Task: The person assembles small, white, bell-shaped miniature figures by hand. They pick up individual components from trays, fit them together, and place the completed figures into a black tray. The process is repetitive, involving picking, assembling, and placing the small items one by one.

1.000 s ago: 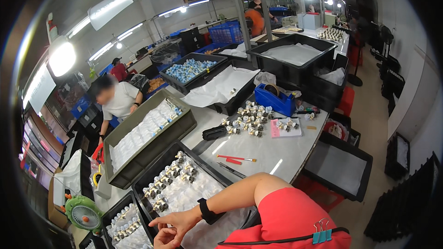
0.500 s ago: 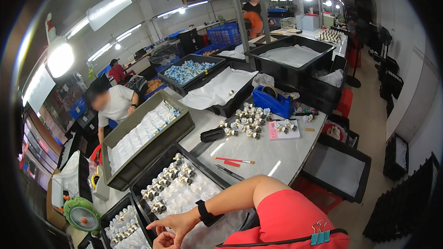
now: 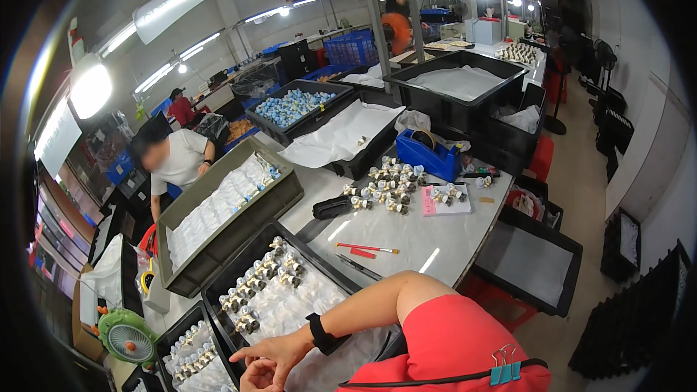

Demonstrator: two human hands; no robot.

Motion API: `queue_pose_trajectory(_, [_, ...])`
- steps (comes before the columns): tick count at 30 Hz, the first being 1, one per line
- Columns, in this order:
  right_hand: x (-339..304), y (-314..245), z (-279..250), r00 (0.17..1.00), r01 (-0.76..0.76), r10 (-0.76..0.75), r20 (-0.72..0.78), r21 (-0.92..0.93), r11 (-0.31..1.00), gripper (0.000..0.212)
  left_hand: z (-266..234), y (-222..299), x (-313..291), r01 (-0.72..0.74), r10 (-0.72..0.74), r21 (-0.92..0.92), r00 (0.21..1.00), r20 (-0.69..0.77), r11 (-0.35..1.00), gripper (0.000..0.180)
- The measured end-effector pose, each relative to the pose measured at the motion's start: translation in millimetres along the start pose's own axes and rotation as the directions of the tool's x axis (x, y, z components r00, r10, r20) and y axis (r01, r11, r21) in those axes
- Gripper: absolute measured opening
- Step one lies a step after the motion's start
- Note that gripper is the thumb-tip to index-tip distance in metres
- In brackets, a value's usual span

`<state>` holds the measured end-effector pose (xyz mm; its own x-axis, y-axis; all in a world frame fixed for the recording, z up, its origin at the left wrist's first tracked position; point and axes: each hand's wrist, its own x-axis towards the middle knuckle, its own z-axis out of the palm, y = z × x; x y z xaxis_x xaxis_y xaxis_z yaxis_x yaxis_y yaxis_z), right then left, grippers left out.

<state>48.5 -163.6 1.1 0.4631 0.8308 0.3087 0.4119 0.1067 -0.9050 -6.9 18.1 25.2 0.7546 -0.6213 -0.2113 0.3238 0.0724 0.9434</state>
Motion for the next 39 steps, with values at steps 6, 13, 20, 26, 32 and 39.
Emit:
queue_pose_trajectory(6, [-1,3,0,0.997,0.082,-0.082,-0.004,0.027,0.996,0.087,4,5,-3,0.029,-0.028,0.093,1.0,-0.012,0.995,0.03])
queue_pose_trajectory(13, [7,30,-16,0.986,0.036,-0.04,-0.16,-0.029,0.999,0.099,1,1,1,-0.143,0.18,0.198,0.966,-0.183,0.97,0.011])
queue_pose_trajectory(20, [10,35,-25,0.974,-0.019,-0.009,-0.228,-0.121,0.993,0.099,-7,-3,6,-0.151,0.194,0.21,0.96,-0.202,0.966,0.022])
queue_pose_trajectory(26, [3,34,-28,0.965,-0.011,-0.032,-0.262,-0.161,0.987,0.094,-2,-4,7,-0.139,0.171,0.159,0.964,-0.203,0.977,0.033])
queue_pose_trajectory(32, [3,35,-26,0.96,0.009,-0.068,-0.271,-0.213,0.977,0.091,-11,-14,7,-0.149,0.193,0.222,0.963,-0.191,0.964,0.044])
queue_pose_trajectory(39, [3,29,-22,0.946,-0.003,-0.079,-0.314,-0.252,0.968,0.067,8,-8,6,-0.13,0.164,0.158,0.961,-0.224,0.979,0.057])
